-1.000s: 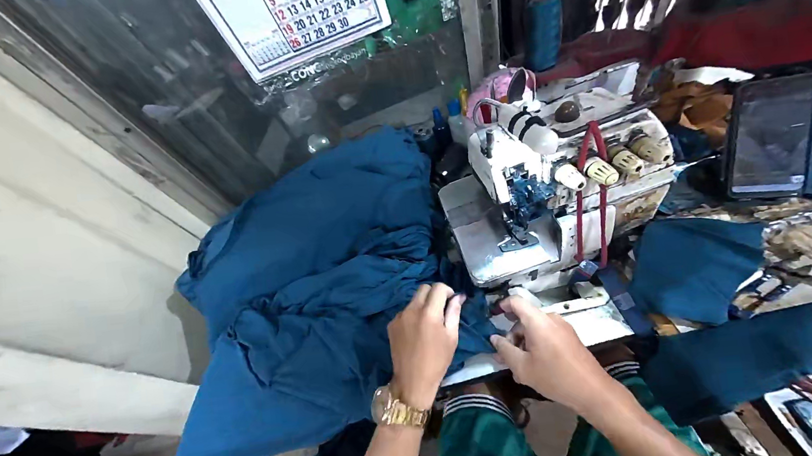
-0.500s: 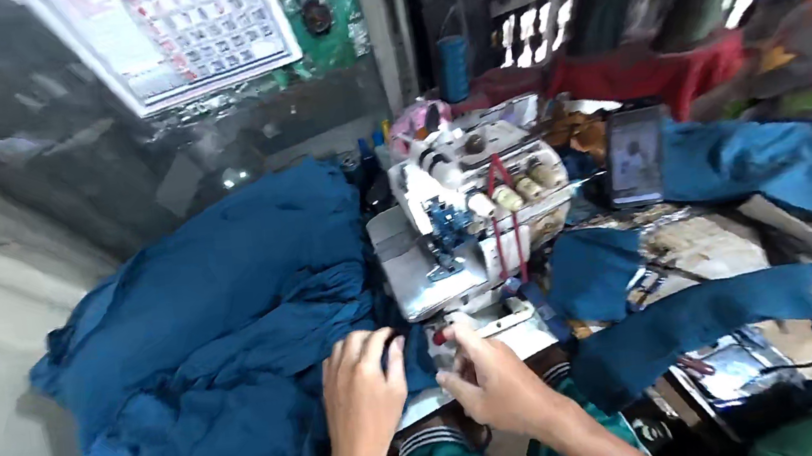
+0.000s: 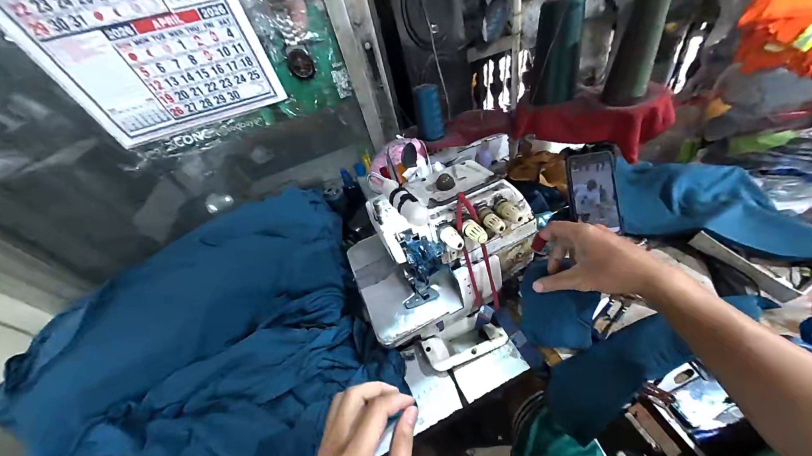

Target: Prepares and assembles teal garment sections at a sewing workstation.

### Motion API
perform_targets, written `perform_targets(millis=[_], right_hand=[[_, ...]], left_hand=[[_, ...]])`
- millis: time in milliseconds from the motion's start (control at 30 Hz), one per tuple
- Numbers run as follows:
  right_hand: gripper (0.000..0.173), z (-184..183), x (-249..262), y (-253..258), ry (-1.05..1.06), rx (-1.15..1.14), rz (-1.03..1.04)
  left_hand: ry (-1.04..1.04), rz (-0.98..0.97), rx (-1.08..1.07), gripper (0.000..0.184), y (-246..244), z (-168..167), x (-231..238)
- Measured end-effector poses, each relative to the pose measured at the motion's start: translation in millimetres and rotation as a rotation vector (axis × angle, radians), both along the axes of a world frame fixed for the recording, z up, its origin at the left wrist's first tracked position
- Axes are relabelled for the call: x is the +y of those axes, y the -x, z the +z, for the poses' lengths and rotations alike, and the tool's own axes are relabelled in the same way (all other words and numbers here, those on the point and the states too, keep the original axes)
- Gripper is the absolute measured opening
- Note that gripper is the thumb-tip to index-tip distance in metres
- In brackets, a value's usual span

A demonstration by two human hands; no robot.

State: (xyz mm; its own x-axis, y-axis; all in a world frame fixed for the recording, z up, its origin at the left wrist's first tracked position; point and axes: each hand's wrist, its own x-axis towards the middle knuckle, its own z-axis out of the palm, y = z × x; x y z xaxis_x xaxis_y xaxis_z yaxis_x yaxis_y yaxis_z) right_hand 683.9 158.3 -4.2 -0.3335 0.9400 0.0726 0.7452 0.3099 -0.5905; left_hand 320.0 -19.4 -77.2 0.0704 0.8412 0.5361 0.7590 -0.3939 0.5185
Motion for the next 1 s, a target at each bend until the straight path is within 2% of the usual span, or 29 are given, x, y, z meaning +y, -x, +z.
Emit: perform_targets(millis=[67,167,267,367,533,600,767,867,933,1000], right_hand=[[0.045,-2,10,-4,0.064,-0.005,0.075],[0.038,1,9,-7,0.037,-0.050,0.118],[0.030,5,-4,-8,-0.068,-0.067,0.114],[0.031,1,-15,-10,-0.164,-0.096,0.065],[0.009,-13,-31,-11,-0.356,-0.144,0.047],[0.009,-20,-31,-12,-0.384,-0.111,0.051],[0.013,-29,-30,-10,-0.360,-0.088,-0.005],[0.038,-22,-23,-1,-0.275,-0.109,0.000],[0.048,-17,-13,4,-0.166,-0.134,0.008],[0.046,-13,-7,3,-0.113,-0.109,0.027]], left_hand=[[0.049,-0.038,0.023,0.016,-1,-3,-3],[0.091,-0.064,0.023,0.018,1,-11,-7],[0.122,-0.094,0.010,0.017,-4,-12,-4],[0.163,-0.154,-0.004,0.015,-20,-14,5],[0.280,-0.313,-0.072,0.019,-65,-13,39],[0.303,-0.357,-0.183,0.022,-91,-5,62],[0.351,-0.294,-0.374,0.018,-142,1,107],[0.384,-0.297,-0.384,0.015,-143,-6,107],[0.409,-0.313,-0.358,0.015,-135,-12,101],[0.428,-0.341,-0.317,0.018,-121,-16,94]])
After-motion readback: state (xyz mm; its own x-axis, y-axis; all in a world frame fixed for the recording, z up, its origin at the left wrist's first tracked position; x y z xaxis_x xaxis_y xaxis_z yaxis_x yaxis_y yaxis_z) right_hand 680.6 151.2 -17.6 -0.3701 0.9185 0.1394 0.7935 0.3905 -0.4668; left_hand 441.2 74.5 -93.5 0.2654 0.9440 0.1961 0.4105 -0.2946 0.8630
